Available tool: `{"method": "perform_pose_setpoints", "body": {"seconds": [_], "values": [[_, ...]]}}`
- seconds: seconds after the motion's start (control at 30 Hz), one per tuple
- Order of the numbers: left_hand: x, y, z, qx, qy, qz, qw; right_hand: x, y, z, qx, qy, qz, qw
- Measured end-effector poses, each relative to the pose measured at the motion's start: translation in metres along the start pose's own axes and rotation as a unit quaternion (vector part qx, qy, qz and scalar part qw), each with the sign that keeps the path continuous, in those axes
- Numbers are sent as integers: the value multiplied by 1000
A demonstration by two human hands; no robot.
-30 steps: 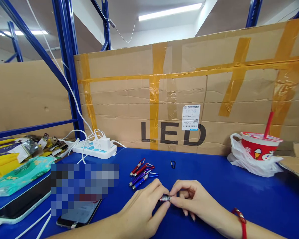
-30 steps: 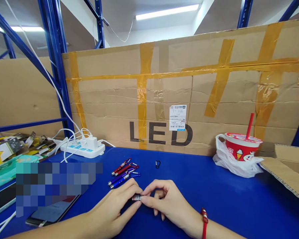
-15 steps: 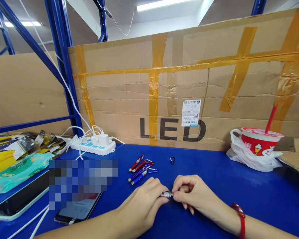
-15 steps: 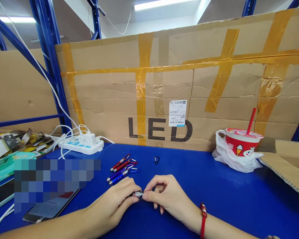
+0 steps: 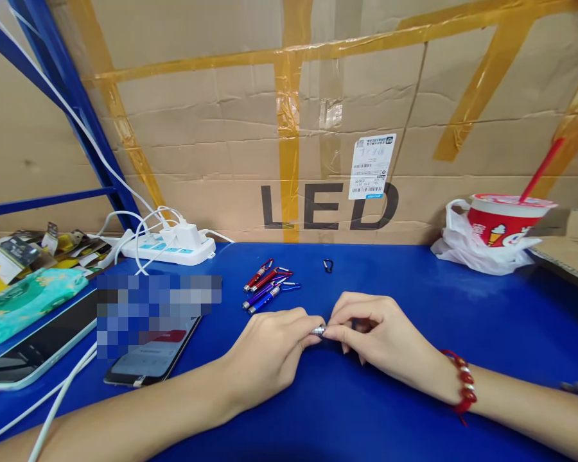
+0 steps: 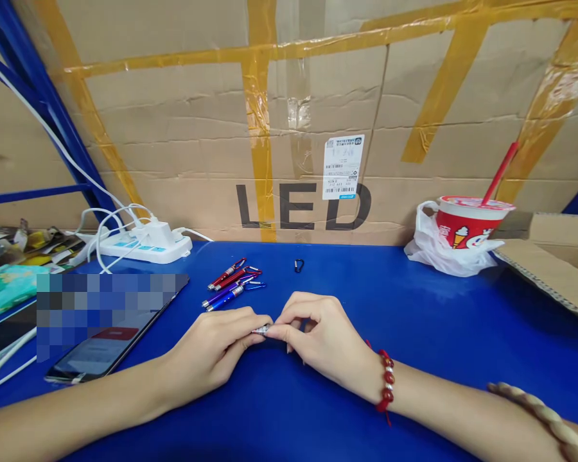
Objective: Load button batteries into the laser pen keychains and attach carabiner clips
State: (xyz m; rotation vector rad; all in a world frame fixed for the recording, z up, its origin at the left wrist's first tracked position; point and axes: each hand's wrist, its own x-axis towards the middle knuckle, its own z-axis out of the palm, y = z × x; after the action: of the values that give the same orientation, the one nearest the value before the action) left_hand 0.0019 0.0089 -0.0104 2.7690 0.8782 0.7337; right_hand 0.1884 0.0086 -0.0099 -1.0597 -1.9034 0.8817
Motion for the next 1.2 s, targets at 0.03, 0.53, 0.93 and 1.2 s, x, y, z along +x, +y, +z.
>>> {"method": "perform_pose_setpoints", "body": {"seconds": [0.03,0.53,0.93,1.2], "values": [[0,0,0,2,3,4,1000,0,0,0,6,-11,16,1000],[2,1,-1,-31,11,-2,999,9,10,-2,92,-95,119,984],[1,6,-4,-3,3,-36,999,11,7,1,98,-93,126,983],[3,8,-5,-16,-12,-45,999,9,6,3,86,-114,104,984]]}}
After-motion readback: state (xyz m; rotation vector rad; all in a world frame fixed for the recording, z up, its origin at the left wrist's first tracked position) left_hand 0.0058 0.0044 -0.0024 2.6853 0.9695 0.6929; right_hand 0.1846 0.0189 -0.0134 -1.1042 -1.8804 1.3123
